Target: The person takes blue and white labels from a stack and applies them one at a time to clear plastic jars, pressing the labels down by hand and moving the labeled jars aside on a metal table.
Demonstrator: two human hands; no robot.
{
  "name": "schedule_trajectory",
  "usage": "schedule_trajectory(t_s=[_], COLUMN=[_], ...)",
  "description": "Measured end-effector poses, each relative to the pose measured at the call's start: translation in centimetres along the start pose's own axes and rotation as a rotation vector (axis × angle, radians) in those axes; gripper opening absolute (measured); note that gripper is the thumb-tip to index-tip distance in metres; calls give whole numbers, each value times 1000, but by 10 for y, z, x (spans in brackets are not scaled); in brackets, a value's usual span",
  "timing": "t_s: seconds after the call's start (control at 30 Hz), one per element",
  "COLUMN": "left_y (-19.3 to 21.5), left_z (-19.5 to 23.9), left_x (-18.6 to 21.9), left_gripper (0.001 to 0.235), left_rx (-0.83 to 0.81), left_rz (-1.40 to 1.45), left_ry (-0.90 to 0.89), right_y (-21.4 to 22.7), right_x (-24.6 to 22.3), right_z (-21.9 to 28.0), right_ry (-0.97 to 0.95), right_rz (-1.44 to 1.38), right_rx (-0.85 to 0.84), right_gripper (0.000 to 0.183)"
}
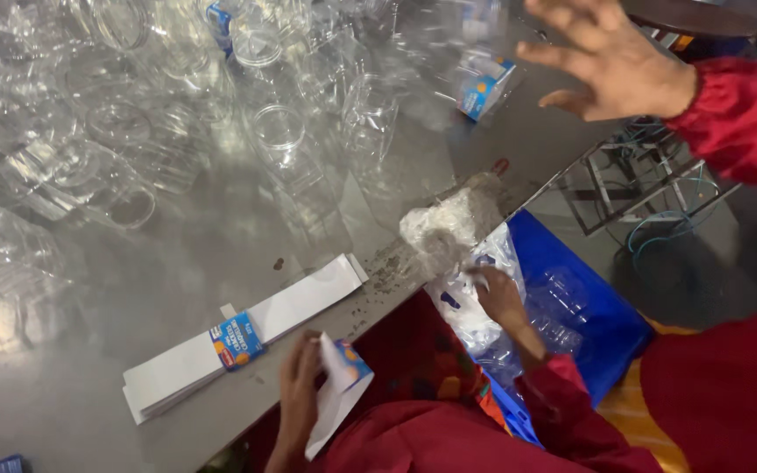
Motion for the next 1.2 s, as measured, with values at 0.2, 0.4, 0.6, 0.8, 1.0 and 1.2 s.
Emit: schedule_trajectory(t_s=[0.2,0.4,0.6,0.8,1.0,1.2], left_y=[-39,-96,-13,-10,-5,-27], left_z=[-45,-142,-250,-154,-27,23], left_x=[-71,84,143,140,166,107], left_gripper=[57,34,79,41,66,59], left_rx=[-188,-185,424,304,-31,-331], left_rz=[-25,-527,-1328,-1237,-727,-445], left_ry=[252,-443,-479,-654,-278,121], right_y=[-48,190,54,-60,-59,-50], right_x=[-44,24,-19,-29,50,-17], right_z=[59,-108,37,77,37,30], right_ry=[-474,585,178,-361,-530,-608], right_rz=[-860,390,-93,-645,-605,-921], right_rx=[-647,-394,-719,-833,-538,-370], right_gripper=[52,47,31,21,33,27])
Point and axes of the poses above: each hand's wrist, its own z-axis away from the middle knuckle, its own y-axis out of the back of the hand, x = y × z, the point moved 4 cm from there along -z, towards the middle knuckle, and after that the axes turned 1 degree about y, right-handed, at the moved point
